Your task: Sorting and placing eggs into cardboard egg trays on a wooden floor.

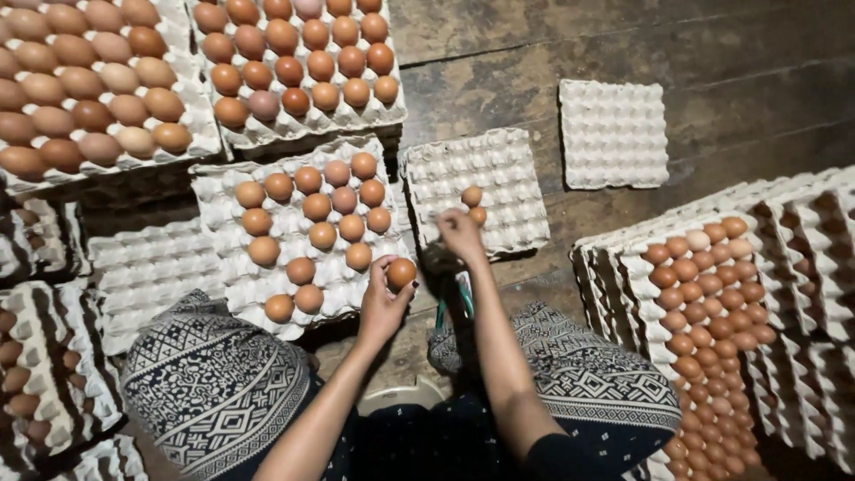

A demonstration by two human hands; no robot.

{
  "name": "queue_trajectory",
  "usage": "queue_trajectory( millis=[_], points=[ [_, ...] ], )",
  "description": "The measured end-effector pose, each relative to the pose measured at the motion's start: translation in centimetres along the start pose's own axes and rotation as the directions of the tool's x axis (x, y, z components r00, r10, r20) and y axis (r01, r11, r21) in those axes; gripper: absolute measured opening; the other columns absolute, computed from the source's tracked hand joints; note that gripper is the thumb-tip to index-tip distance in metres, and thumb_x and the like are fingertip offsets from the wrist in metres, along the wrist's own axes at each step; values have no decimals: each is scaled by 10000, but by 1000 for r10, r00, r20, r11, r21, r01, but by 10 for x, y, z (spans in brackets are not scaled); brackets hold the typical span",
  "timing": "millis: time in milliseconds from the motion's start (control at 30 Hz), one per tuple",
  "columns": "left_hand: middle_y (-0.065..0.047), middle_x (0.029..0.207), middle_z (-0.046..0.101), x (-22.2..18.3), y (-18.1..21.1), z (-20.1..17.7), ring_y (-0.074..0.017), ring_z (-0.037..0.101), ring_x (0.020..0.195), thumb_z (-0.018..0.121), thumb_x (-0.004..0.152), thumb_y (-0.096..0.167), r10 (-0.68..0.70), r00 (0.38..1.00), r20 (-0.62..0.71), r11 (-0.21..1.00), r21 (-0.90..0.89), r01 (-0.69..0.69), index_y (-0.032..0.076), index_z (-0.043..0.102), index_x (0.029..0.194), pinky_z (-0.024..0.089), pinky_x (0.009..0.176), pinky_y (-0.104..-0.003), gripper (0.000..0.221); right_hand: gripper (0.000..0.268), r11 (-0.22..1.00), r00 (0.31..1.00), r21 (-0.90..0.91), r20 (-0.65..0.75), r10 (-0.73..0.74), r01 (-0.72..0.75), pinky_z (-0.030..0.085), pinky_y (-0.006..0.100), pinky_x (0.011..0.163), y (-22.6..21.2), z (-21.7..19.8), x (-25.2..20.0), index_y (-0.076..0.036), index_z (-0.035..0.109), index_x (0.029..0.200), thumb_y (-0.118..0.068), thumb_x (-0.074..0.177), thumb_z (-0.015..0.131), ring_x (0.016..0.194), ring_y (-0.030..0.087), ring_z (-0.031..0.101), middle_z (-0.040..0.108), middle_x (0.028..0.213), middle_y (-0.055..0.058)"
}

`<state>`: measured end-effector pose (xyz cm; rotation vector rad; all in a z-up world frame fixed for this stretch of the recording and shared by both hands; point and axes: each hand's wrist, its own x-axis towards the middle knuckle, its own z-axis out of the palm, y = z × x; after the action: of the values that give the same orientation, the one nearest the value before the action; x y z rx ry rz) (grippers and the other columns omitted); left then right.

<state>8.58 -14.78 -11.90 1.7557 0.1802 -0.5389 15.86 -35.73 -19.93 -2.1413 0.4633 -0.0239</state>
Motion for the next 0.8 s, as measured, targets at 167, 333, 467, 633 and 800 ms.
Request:
queue_trajectory(
  millis=[167, 333, 467, 633, 800],
  points=[
    [-219, 1184, 625, -10, 19, 3, -460, 659, 980, 771, 798, 151, 107, 989, -100, 993, 68, -100, 98, 475, 1306, 557, 811, -513, 590, 357, 991, 767, -127, 640, 53, 38, 494, 541, 876, -116, -32, -55, -91, 667, 1009, -393, 936, 493, 987, 490, 645, 691, 915, 285],
    [-171, 1195, 575, -17, 27, 2, -424, 603, 1094, 761, 762, 98, 214, 970, -119, 972, 124, -199, 99, 501, 1288, 522, 921, -503, 587, 397, 988, 685, -76, 727, -38, 136, 471, 573, 871, -99, -34, -58, -86, 549, 1123, -402, 886, 590, 1026, 536, 606, 648, 966, 350],
    [-54, 1207, 564, -10, 13, 1, -274, 530, 1128, 748, 812, 237, 644, 765, -1, 577, 657, -485, 140, 487, 1394, 469, 929, -422, 645, 386, 898, 659, 362, 616, -432, 251, 410, 533, 988, -69, -47, -40, -27, 566, 1202, -146, 853, 679, 1114, 449, 556, 609, 1134, 290],
    [-71, 1249, 520, 26, -49, 16, -257, 540, 1139, 538, 911, 280, 830, 550, 96, 226, 843, -488, 186, 630, 1149, 462, 850, -361, 272, 561, 878, 885, 470, 443, -145, -92, 432, 389, 1028, 4, -73, -6, -104, 602, 1317, -123, 777, 751, 1193, 259, 490, 561, 1285, 127],
    [-68, 1258, 515, 32, -63, 21, -251, 539, 1108, 515, 905, 330, 852, 517, 76, 206, 860, -466, 210, 623, 1130, 439, 842, -366, 277, 512, 920, 941, 212, -13, 339, -329, 579, 347, 837, 143, -50, 79, -267, 633, 1196, -299, 724, 829, 982, 217, 669, 677, 1060, 64]
  ],
)
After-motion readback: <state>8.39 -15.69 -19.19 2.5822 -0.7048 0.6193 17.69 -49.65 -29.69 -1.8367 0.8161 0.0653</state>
